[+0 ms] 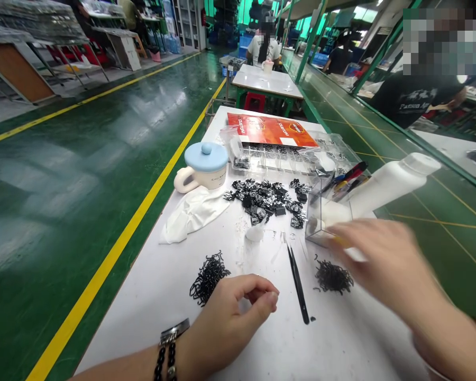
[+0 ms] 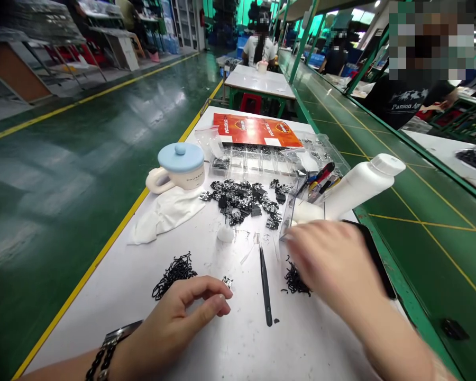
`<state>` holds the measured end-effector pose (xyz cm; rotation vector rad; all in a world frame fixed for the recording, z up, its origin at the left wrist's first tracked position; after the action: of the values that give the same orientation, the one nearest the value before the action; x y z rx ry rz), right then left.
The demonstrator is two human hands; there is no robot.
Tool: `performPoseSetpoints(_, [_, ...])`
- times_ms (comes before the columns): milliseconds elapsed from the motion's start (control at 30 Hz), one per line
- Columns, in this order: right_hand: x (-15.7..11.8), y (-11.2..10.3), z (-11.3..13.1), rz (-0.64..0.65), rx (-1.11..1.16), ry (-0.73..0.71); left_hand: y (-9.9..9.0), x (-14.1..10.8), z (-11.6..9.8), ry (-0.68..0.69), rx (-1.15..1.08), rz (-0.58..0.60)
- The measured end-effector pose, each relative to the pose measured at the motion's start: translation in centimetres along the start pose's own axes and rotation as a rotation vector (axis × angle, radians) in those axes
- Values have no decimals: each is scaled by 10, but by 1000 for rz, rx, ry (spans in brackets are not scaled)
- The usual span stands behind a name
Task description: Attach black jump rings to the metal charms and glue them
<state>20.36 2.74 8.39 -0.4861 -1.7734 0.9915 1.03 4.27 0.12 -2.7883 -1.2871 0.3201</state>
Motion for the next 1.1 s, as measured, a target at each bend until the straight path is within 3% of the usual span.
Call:
performPoseSetpoints(167, [5,91,4,188,-214,-15,1,0,3,-9,12,-3])
performPoseSetpoints(267, [8,108,1,206,-261,-31,1,-1,6,-17,-27,-9])
performPoseSetpoints(333, [10,98,1,183,-263,-40,1,-1,8,-52,-91,-7])
performPoseSetpoints(467, [7,47,19,51,-190,-49,5,1,18,-247,-452,-37])
performPoseSetpoints(600, [-8,10,62,-20,218,-344,16,3,21,-370,-902,65])
performPoseSetpoints(700, [-13,9,78,-27,381,-419,16,5,18,-336,-1005,98])
performPoseSetpoints(867, [-2,27,70,-17,637,-246,4,6,20,-291,-992,-56])
performPoseSetpoints(933, [1,38,56,-50,762,-26,0,6,20,-273,-940,-91])
performPoseSetpoints(1000, [0,55,37,-87,796,302,0,5,19,-279,-905,-91])
performPoseSetpoints(1067, [-3,76,25,-39,765,538,2,4,19,-317,-893,-80])
performPoseSetpoints(1100, [-3,87,23,19,754,581,3,4,19,-341,-885,-71])
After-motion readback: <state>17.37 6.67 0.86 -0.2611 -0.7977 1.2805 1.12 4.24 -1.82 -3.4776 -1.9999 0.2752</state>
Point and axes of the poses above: each hand's wrist, its own x-axis towards the middle knuckle, its own y-axis out of the palm, z = x × y, the point moved 5 cm from there along x, towards the middle knuckle, and after that the axes turned 4 degrees about -z, right-handed, at the moved point
